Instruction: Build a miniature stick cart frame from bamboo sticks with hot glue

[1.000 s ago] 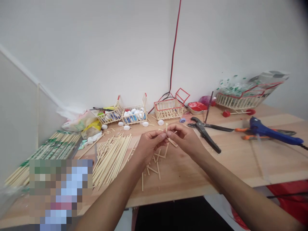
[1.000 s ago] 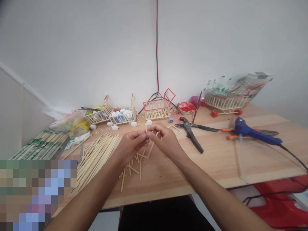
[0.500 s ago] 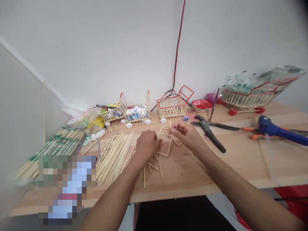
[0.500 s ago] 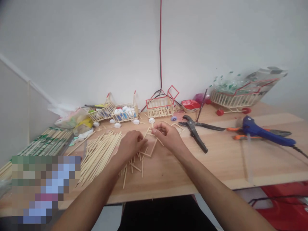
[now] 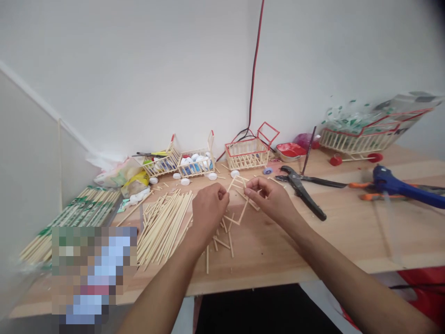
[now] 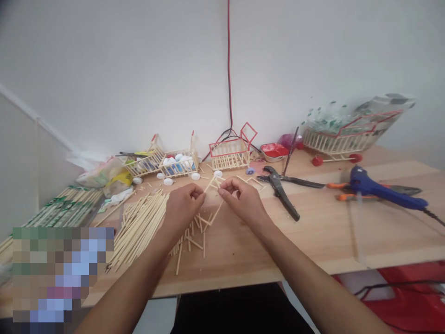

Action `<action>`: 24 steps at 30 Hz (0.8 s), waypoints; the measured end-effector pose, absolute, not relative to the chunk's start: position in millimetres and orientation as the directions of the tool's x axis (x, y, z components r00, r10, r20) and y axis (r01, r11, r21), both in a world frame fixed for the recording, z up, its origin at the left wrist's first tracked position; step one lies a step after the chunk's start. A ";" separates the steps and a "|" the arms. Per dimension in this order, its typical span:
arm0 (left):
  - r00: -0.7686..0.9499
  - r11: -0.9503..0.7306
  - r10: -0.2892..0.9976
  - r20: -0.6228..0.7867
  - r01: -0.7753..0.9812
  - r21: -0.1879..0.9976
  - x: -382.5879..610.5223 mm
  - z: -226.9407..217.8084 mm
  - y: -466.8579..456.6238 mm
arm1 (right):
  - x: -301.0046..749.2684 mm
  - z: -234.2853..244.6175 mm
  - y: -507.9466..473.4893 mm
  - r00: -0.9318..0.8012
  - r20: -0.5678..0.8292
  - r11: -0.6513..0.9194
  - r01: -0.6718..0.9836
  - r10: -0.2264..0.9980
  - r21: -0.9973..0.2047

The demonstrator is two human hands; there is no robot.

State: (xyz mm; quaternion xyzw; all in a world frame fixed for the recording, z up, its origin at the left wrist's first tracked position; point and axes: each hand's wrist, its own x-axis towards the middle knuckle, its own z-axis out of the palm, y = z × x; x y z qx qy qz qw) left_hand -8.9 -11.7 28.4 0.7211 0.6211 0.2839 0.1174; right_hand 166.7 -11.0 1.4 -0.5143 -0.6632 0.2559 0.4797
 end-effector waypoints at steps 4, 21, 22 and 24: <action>0.114 -0.300 0.906 0.407 0.851 0.431 -7.3 27.3 -16.1 | 164.1 3.2 -15.8 -0.001 0.431 0.373 0.503 0.902 -0.780; 0.121 -0.451 0.784 0.608 0.784 0.425 -4.0 30.2 -19.6 | 160.4 10.1 -23.3 -0.060 0.401 0.371 0.523 0.914 -0.767; 0.127 -0.458 0.780 0.613 0.783 0.421 -3.9 29.8 -19.8 | 160.8 10.6 -22.9 -0.063 0.373 0.352 0.505 0.926 -0.788; 0.132 -0.465 0.775 0.617 0.781 0.417 -3.5 29.3 -19.9 | 161.9 11.3 -21.3 -0.076 0.317 0.315 0.465 0.945 -0.827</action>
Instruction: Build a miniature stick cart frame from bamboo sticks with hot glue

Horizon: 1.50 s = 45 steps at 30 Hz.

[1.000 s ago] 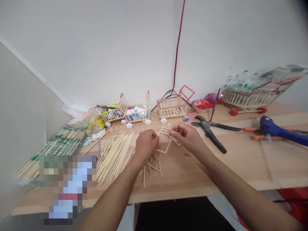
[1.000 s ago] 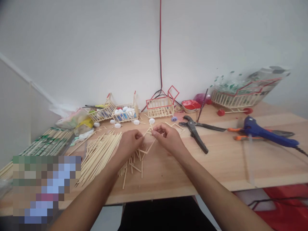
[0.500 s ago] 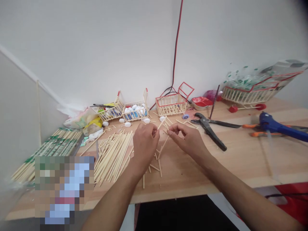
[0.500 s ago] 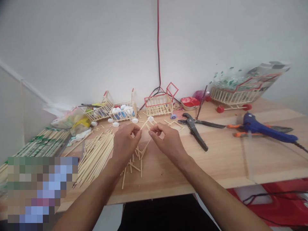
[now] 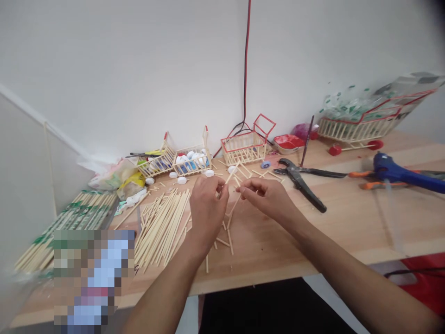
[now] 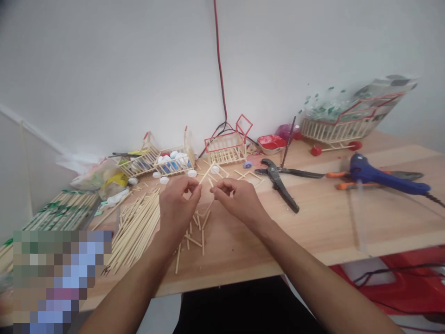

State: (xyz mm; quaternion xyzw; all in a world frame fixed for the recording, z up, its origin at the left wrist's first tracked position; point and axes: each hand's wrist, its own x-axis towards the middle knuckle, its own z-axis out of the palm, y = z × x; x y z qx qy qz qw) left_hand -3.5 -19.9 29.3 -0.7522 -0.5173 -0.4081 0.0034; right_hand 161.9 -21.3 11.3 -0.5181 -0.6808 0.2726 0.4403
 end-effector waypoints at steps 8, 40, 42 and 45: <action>0.140 -0.489 0.746 0.651 0.779 0.392 -2.2 28.4 -20.3 | 166.0 9.9 -15.5 -0.124 0.138 0.165 0.241 0.983 -0.956; 0.188 -0.568 0.665 0.723 0.757 0.325 0.9 25.7 -21.6 | 165.6 14.1 -14.6 -0.110 0.090 0.110 0.187 0.990 -0.976; 0.192 -0.567 0.670 0.718 0.756 0.327 1.0 25.6 -21.4 | 165.2 15.2 -14.7 -0.111 0.079 0.099 0.189 0.991 -0.977; 0.197 -0.562 0.683 0.704 0.757 0.334 1.1 25.3 -20.9 | 165.5 15.1 -15.0 -0.114 0.074 0.094 0.186 0.991 -0.978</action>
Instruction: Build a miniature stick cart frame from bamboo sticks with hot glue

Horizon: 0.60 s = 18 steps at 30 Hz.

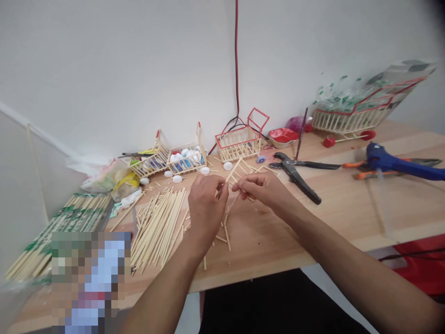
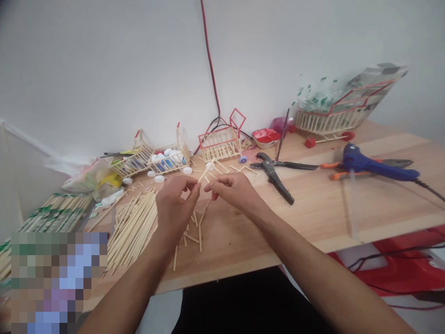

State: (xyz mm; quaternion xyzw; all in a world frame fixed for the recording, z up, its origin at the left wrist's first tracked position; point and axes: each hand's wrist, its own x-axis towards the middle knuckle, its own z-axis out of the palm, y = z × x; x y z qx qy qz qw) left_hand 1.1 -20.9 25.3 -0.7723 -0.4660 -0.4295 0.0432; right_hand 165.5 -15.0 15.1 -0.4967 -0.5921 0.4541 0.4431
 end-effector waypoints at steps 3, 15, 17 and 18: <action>0.188 -0.557 0.688 0.701 0.756 0.344 0.9 24.9 -20.5 | 166.5 14.2 -15.4 -0.116 0.078 0.099 0.194 0.990 -0.976; 0.155 -0.529 0.735 0.660 0.740 0.415 -0.1 28.2 -20.6 | 168.4 14.6 -15.9 -0.150 0.086 0.123 0.260 0.985 -0.958; 0.156 -0.530 0.743 0.651 0.731 0.430 -0.3 28.2 -20.4 | 168.4 14.8 -15.4 -0.161 0.099 0.140 0.267 0.982 -0.953; 0.154 -0.531 0.746 0.648 0.725 0.439 -0.5 28.1 -20.3 | 168.5 14.6 -15.2 -0.165 0.102 0.144 0.270 0.981 -0.952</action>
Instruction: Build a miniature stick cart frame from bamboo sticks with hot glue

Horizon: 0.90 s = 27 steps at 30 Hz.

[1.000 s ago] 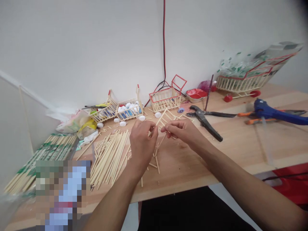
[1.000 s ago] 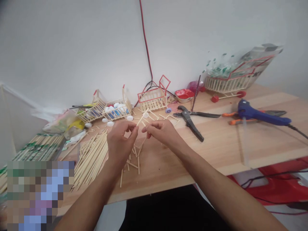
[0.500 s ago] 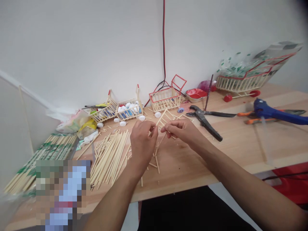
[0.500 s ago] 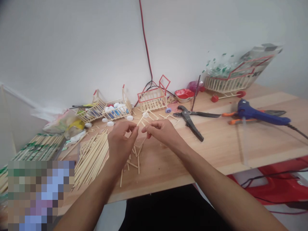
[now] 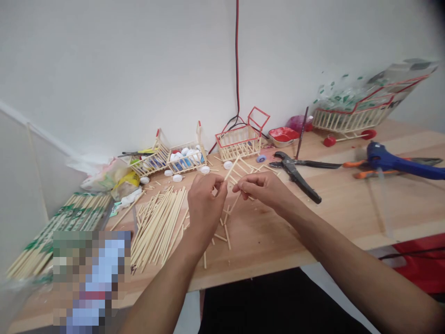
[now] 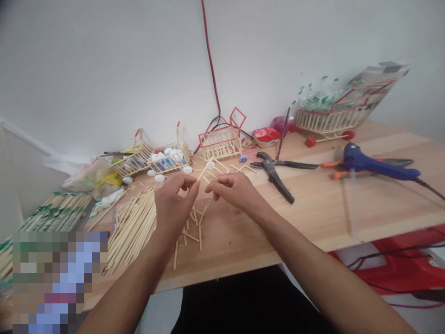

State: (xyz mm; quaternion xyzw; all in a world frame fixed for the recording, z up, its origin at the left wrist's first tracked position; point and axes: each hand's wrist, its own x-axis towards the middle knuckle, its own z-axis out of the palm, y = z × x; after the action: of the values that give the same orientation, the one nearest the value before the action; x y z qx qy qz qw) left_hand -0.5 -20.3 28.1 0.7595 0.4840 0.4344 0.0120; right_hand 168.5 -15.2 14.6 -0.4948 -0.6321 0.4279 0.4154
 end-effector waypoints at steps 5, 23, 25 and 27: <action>0.140 -0.534 0.752 0.645 0.703 0.470 -0.8 27.5 -20.0 | 170.2 12.4 -14.9 -0.156 0.106 0.149 0.297 0.982 -0.943; 0.105 -0.485 0.809 0.578 0.674 0.557 -1.5 30.3 -20.2 | 169.5 11.8 -19.7 -0.121 0.320 0.336 0.507 0.940 -0.794; 0.096 -0.474 0.817 0.569 0.675 0.565 -1.4 30.7 -20.2 | 169.5 11.9 -20.7 -0.134 0.368 0.380 0.534 0.920 -0.755; 0.087 -0.464 0.824 0.560 0.671 0.578 -1.3 31.1 -20.2 | 169.9 11.0 -20.9 -0.145 0.409 0.416 0.557 0.901 -0.719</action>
State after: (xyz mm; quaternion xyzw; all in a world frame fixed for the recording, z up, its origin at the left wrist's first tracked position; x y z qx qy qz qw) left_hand -1.3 -20.2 31.1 0.7320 0.5105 0.4429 0.0862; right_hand 169.9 -20.9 11.0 -0.5002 -0.7286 0.2041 0.4211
